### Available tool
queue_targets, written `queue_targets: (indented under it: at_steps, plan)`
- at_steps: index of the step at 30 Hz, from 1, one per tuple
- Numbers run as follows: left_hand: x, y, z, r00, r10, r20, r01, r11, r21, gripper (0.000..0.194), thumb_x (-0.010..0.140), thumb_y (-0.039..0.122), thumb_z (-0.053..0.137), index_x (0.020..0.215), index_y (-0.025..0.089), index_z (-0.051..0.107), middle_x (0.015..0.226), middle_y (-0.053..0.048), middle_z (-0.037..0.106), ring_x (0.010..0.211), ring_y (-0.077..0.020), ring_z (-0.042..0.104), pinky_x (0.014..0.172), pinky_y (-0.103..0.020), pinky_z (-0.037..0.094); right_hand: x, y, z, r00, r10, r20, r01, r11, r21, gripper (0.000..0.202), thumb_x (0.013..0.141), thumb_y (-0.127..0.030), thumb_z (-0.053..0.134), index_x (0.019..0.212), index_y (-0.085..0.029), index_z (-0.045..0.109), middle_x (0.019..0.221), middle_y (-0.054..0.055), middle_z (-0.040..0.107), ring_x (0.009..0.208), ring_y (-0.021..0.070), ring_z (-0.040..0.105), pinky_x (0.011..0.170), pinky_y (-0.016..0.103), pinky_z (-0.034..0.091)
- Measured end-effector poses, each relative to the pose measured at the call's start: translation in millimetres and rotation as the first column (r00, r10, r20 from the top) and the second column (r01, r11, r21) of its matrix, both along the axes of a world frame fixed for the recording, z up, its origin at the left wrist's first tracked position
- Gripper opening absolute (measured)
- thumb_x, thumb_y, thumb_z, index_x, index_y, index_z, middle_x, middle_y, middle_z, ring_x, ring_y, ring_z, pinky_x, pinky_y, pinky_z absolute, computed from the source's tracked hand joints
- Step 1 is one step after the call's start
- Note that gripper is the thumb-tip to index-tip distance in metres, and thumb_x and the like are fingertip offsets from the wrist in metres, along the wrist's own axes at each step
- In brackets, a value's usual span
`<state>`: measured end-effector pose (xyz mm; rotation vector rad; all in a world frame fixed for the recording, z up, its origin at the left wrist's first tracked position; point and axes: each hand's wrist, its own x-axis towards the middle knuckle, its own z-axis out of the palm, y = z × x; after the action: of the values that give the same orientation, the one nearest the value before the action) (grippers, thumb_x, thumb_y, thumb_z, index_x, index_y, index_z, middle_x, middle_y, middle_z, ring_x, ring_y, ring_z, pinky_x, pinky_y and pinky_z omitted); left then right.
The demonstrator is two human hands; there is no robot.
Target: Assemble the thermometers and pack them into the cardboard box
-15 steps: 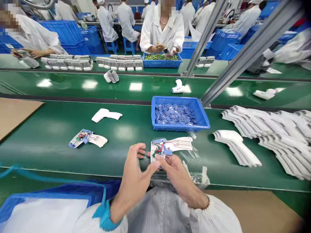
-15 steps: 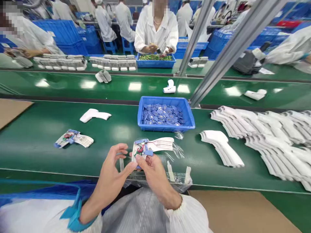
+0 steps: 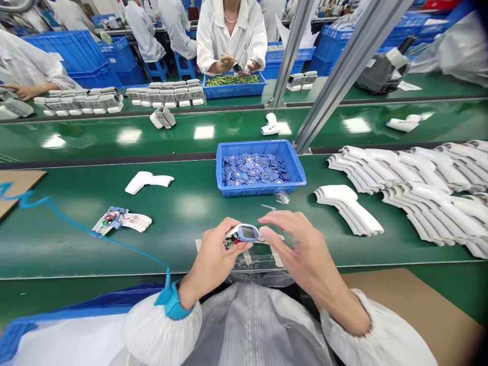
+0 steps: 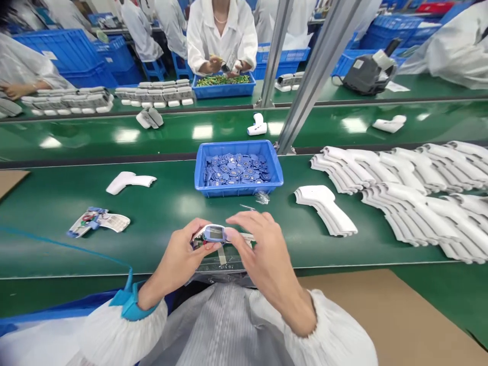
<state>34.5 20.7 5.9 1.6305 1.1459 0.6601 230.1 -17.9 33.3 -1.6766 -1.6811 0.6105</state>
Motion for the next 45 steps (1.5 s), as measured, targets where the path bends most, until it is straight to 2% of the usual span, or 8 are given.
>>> queue_targets:
  at_steps: [4,8,15,23,30,38,41,45]
  plan:
    - [3,-4,-5.1,0.993,-0.064,-0.103,0.073,0.994,0.085,0.01,0.095,0.029,0.06,0.1,0.02,0.058,0.086,0.002,0.065,0.074,-0.0123,0.055,0.068,-0.023,0.04,-8,10,7.9,0.986,0.138,0.094,-0.136,0.99,-0.028,0.019,0.098,-0.031,0.059,0.083,-0.025,0.07,0.088,-0.001,0.068,0.084,0.0178,0.055,0.074,0.034,0.036]
    - [-5,3,-17.3,0.988,0.102,-0.119,-0.107,0.993,-0.042,0.018,0.095,0.035,0.059,0.104,0.02,0.058,0.088,0.001,0.065,0.075,-0.0146,0.06,0.069,-0.026,0.044,4,12,15.9,0.991,0.029,0.13,-0.041,0.995,0.09,0.022,0.098,-0.031,0.056,0.082,-0.023,0.067,0.085,0.001,0.066,0.08,0.0181,0.053,0.071,0.034,0.034]
    - [-8,7,-13.9,0.994,0.04,-0.103,-0.038,0.999,0.015,0.016,0.094,0.032,0.061,0.105,0.02,0.059,0.09,0.002,0.065,0.077,-0.0135,0.056,0.068,-0.023,0.041,-7,33,-10.5,0.98,0.088,-0.18,-0.114,0.983,-0.143,0.013,0.095,-0.032,0.061,0.094,-0.026,0.073,0.095,0.0,0.068,0.085,0.0163,0.058,0.072,0.03,0.042]
    - [-8,3,-18.0,0.995,-0.004,-0.102,0.013,0.996,0.09,0.014,0.1,0.033,0.054,0.106,0.02,0.056,0.091,0.002,0.063,0.077,-0.0125,0.054,0.07,-0.024,0.04,-30,27,3.0,0.985,0.167,0.039,-0.163,0.983,-0.083,0.024,0.099,-0.025,0.057,0.076,-0.022,0.065,0.082,-0.001,0.065,0.079,0.0161,0.054,0.072,0.034,0.034]
    - [-10,5,-16.2,0.998,0.011,-0.069,-0.005,0.996,0.089,0.014,0.098,0.029,0.057,0.109,0.021,0.056,0.097,0.001,0.065,0.081,-0.0133,0.056,0.074,-0.024,0.041,-29,35,-11.7,0.981,0.183,-0.068,-0.188,0.979,-0.076,0.023,0.101,-0.027,0.053,0.113,-0.028,0.073,0.116,0.0,0.072,0.103,0.0183,0.061,0.087,0.033,0.044]
    - [-8,2,-17.4,0.997,-0.016,-0.074,0.023,0.996,0.085,0.014,0.099,0.031,0.054,0.106,0.02,0.056,0.093,0.0,0.063,0.078,-0.0134,0.055,0.071,-0.025,0.04,-38,29,-9.0,0.994,0.105,0.034,-0.103,0.994,-0.043,0.019,0.096,-0.028,0.061,0.083,-0.024,0.075,0.095,0.002,0.073,0.087,0.0192,0.057,0.078,0.035,0.04]
    - [-7,4,-21.5,0.999,0.021,-0.032,-0.022,0.999,-0.038,0.02,0.097,0.037,0.057,0.106,0.019,0.058,0.089,-0.001,0.064,0.076,-0.0138,0.057,0.067,-0.025,0.041,-32,30,-0.7,0.988,0.098,0.119,-0.105,0.993,0.048,0.028,0.099,-0.025,0.051,0.077,-0.021,0.067,0.083,0.002,0.07,0.079,0.0177,0.056,0.076,0.035,0.037]
    - [-10,12,-25.1,0.973,0.213,0.086,-0.175,0.929,-0.327,0.038,0.09,0.043,0.066,0.114,0.015,0.057,0.095,-0.005,0.066,0.073,-0.0133,0.061,0.065,-0.025,0.045,1,29,-13.4,0.971,-0.177,0.158,0.17,0.984,0.057,0.025,0.098,-0.036,0.052,0.086,-0.02,0.066,0.082,0.003,0.069,0.074,0.0179,0.057,0.07,0.033,0.037]
